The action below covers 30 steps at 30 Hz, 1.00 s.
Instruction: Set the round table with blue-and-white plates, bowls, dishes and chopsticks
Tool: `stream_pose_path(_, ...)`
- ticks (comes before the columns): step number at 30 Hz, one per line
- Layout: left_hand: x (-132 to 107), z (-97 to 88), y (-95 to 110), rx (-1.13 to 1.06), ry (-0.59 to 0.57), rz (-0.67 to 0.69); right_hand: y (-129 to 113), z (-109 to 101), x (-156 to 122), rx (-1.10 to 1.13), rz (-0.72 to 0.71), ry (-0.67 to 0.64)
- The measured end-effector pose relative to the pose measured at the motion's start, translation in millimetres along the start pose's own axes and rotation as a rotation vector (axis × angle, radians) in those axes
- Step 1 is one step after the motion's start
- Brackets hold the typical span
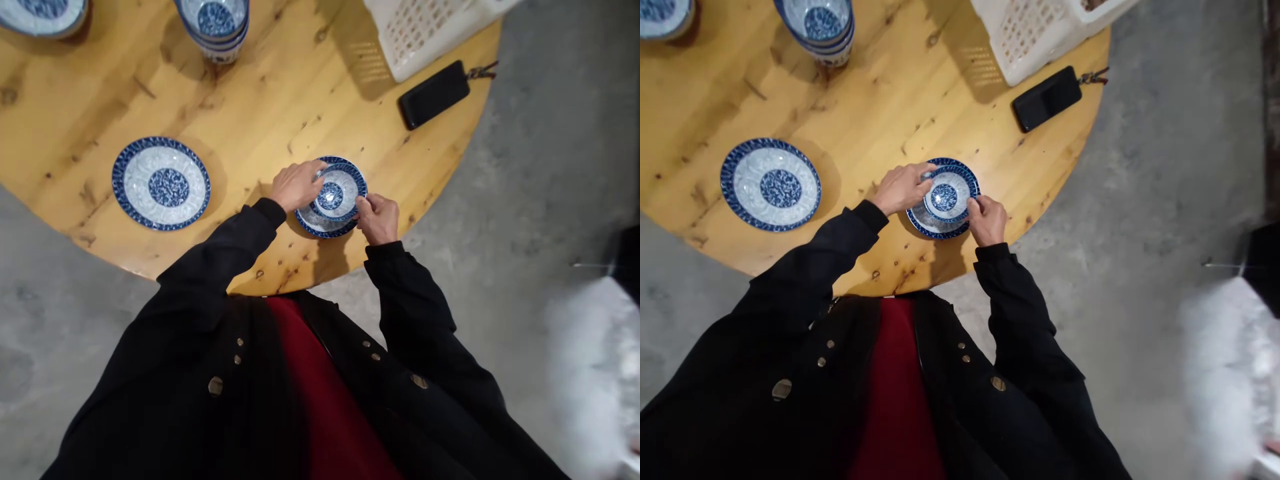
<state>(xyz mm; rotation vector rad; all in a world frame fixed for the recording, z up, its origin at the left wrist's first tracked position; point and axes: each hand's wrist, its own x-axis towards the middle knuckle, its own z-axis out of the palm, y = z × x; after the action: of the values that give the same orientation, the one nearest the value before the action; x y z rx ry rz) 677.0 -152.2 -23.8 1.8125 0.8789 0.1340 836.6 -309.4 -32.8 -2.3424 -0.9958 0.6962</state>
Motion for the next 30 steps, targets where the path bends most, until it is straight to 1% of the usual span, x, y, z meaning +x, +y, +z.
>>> stream_pose_path(4,1.3,1.0,1.2,0.089,-0.006,0.008,0.6,-0.9,-0.5,0.076,-0.014,0.06)
stream_pose_path(9,0.1,1.2,2.3,0.198,-0.015,0.035,-2.8,-1.0,-3.4,0.149,-0.014,0.061)
stream_pose_path(14,2.3,4.3,-3.0,0.206,0.004,0.072,-5.8,-1.9,-6.4,0.181,0.006,0.049)
stream_pose_path(18,2.7,5.1,-3.9,0.198,-0.008,0.062,-5.0,-2.1,-7.1,0.166,0.018,0.04)
stream_pose_path(26,-0.1,2.6,0.7,0.219,-0.019,0.047,-5.1,-1.0,-7.9,0.143,0.026,0.029)
stream_pose_path(30,-1.7,1.5,2.2,0.227,-0.046,0.022,-4.3,-0.4,-9.6,0.071,0.042,0.019)
